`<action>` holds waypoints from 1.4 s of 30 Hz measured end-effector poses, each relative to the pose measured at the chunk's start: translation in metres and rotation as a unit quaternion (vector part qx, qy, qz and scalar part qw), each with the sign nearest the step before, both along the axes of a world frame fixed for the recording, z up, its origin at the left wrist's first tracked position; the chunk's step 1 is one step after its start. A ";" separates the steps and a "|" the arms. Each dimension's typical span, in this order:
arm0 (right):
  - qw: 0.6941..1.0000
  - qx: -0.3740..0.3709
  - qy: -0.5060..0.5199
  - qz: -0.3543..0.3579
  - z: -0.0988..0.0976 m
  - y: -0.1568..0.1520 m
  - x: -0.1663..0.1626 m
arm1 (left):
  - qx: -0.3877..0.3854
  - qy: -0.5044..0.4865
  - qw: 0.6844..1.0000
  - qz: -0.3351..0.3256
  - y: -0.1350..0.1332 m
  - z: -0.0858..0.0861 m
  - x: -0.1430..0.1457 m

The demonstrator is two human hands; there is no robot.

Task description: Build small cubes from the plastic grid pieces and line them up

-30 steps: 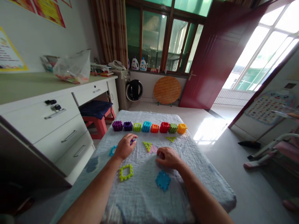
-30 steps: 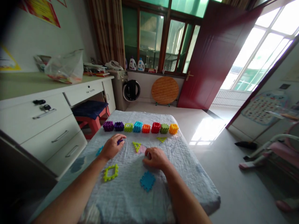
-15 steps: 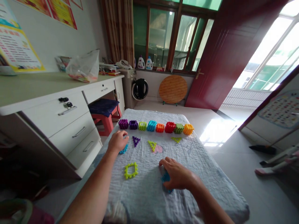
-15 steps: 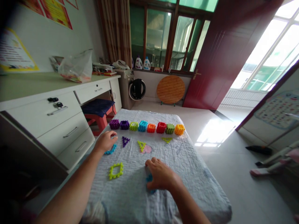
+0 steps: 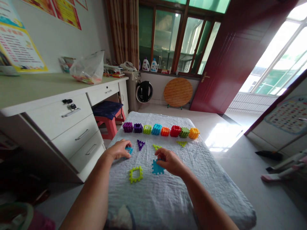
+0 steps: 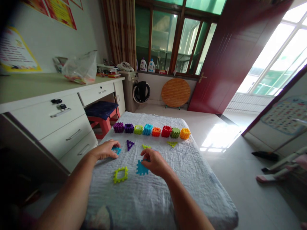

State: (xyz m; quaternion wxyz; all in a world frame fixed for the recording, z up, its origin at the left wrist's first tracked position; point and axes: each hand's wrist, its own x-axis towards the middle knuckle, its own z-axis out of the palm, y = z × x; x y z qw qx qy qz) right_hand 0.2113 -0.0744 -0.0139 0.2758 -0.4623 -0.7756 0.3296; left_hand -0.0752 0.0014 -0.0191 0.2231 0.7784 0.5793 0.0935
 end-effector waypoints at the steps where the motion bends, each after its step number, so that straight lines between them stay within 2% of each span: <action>1: 0.999 0.026 -0.007 -0.018 -0.006 0.003 -0.003 | -0.003 -0.007 1.000 -0.003 0.000 0.000 0.001; 4: 0.993 0.099 -0.042 -0.057 -0.023 0.009 -0.004 | -0.026 -0.032 0.999 -0.001 -0.001 0.002 0.002; 7: 0.991 0.109 -0.048 -0.067 -0.031 0.009 0.001 | -0.025 -0.074 0.997 -0.016 -0.001 0.005 0.009; 12: 0.990 0.112 -0.083 -0.038 -0.028 0.001 0.002 | 0.107 -0.184 0.976 -0.040 -0.010 0.005 0.053; 15: 0.982 0.128 -0.136 -0.024 -0.025 -0.004 -0.003 | 0.142 -0.170 0.972 -0.083 -0.020 0.001 0.083; 18: 0.979 0.138 -0.148 -0.022 -0.023 -0.008 -0.006 | 0.116 -0.119 0.974 -0.153 -0.027 -0.003 0.094; 21: 0.980 0.155 -0.124 -0.020 -0.022 -0.009 -0.006 | 0.031 -0.136 0.967 -0.214 -0.028 0.001 0.086; 23: 0.982 0.159 -0.100 -0.027 -0.022 -0.008 -0.005 | -0.011 -0.181 0.962 -0.206 -0.026 0.005 0.076; 25: 0.986 0.146 -0.069 -0.044 -0.023 -0.007 -0.004 | -0.019 -0.201 0.963 -0.178 -0.024 0.007 0.069; 28: 0.989 0.127 -0.025 -0.076 -0.025 -0.004 -0.003 | 0.009 -0.147 0.975 -0.166 -0.023 0.004 0.067; 32: 0.984 0.144 -0.012 -0.109 -0.027 -0.002 -0.004 | 0.057 -0.074 0.979 -0.179 -0.025 -0.002 0.076; 37: 0.987 0.101 0.008 -0.128 -0.029 -0.001 -0.007 | 0.100 -0.084 0.973 -0.189 -0.028 -0.002 0.084; 42: 0.979 0.040 0.073 -0.187 -0.039 0.005 -0.006 | 0.128 -0.152 0.968 -0.153 -0.029 0.003 0.085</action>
